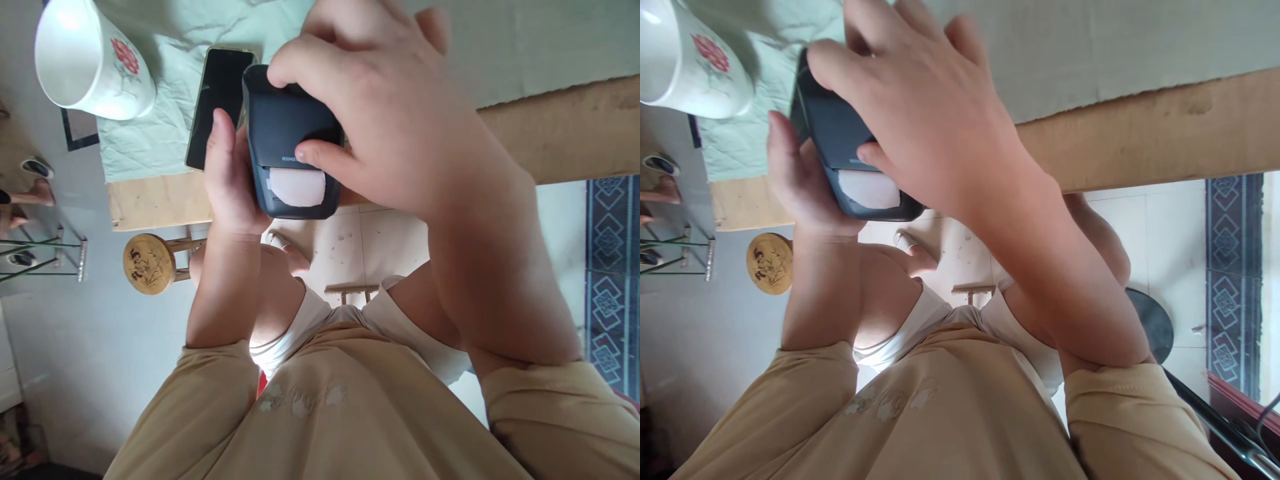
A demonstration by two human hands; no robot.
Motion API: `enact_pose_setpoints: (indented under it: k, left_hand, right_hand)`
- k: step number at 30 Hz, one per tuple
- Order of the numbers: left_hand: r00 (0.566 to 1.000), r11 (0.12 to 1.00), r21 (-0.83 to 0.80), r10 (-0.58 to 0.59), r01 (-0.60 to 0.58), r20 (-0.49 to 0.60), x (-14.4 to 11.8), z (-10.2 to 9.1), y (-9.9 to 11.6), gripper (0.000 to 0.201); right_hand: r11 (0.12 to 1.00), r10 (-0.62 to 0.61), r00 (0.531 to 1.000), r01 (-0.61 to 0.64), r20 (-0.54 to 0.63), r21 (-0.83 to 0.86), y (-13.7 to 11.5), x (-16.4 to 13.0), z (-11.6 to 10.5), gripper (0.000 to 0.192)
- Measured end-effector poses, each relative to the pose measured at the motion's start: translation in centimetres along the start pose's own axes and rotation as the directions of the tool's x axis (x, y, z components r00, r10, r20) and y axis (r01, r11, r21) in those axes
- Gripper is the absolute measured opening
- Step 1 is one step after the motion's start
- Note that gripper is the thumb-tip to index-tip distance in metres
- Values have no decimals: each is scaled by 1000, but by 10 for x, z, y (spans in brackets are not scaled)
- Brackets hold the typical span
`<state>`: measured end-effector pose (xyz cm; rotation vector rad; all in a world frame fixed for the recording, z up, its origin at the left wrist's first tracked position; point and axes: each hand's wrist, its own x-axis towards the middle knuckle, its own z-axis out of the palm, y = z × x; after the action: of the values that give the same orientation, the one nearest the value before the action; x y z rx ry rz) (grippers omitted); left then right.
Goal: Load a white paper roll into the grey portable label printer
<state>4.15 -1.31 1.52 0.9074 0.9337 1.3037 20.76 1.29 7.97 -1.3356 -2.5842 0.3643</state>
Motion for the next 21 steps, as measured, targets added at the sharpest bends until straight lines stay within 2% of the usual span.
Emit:
enact_pose_setpoints:
  k: [2,7,10,14,19,21]
  left_hand:
    - [998,998,15,55,-55,-4,4,-4,-3,59]
    - [999,999,34,38,-37,-6,15,-27,-14,37]
    - [997,997,20,73,-72,-30,15,-30,-14,24]
    - [995,999,-34,3,-7,-95,7,-16,-6,14]
    - [998,998,-56,-21,17,-67,-1,12,7,26]
    - [994,998,-58,4,-11,-106,-3,22,10,34]
  right_hand:
    - [999,-5,1000,4,-20,-40,2,-1,-2,48]
    - [999,-29,999,29,13,-33,3,-4,-3,56]
    - [999,-36,999,37,22,-39,1,-4,-2,58]
    - [1000,-21,999,22,48,-21,2,-1,-3,58]
    - [997,-57,998,57,-2,-42,5,0,-10,54]
    - [983,29,997,-15,-75,186,4,-2,-13,50]
